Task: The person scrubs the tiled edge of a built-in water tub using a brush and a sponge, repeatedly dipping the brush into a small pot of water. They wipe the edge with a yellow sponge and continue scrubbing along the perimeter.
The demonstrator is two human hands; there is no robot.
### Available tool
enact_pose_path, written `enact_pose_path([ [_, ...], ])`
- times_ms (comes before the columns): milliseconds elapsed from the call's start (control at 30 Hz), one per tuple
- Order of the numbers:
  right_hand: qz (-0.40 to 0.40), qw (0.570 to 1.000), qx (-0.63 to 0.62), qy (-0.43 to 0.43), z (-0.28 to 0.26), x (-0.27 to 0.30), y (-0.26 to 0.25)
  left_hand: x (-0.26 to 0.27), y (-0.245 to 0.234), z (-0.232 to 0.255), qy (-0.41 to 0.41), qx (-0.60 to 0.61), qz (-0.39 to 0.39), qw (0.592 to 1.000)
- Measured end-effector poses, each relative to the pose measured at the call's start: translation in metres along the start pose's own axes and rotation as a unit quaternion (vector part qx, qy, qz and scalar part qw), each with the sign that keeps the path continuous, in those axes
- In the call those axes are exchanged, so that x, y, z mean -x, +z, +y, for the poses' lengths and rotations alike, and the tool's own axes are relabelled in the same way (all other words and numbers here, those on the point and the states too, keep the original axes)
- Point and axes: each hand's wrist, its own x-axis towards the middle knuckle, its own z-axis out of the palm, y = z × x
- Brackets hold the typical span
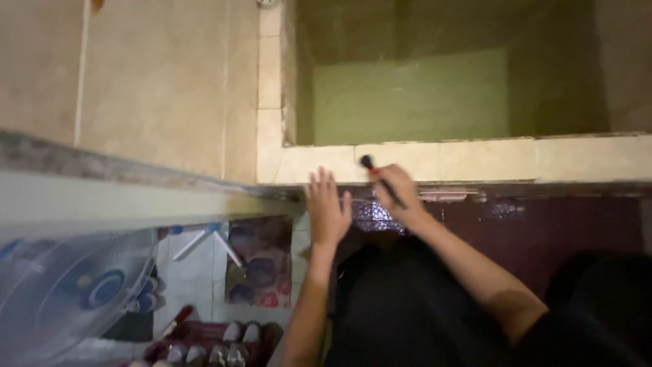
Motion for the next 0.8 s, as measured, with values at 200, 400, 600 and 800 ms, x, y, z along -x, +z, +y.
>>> enact_pose_path([
  [200, -0.032, 0.995, 0.04, 0.082, 0.029, 0.023, -0.037, 0.01, 0.006, 0.043, 0.119, 0.071, -0.019, 0.99],
  [400, -0.019, 0.995, 0.038, 0.09, 0.061, 0.029, -0.058, -0.008, -0.008, 0.038, 0.037, 0.018, -0.05, 0.998],
  [600, -0.029, 0.998, -0.022, 0.043, 0.044, 0.023, -0.026, -0.019, -0.005, 0.038, -0.005, -0.004, 0.066, 0.998],
  [800, -0.092, 0.962, -0.028, 0.255, 0.044, 0.006, -0.05, -0.013, 0.005, 0.037, 0.082, -0.004, -0.007, 0.997],
])
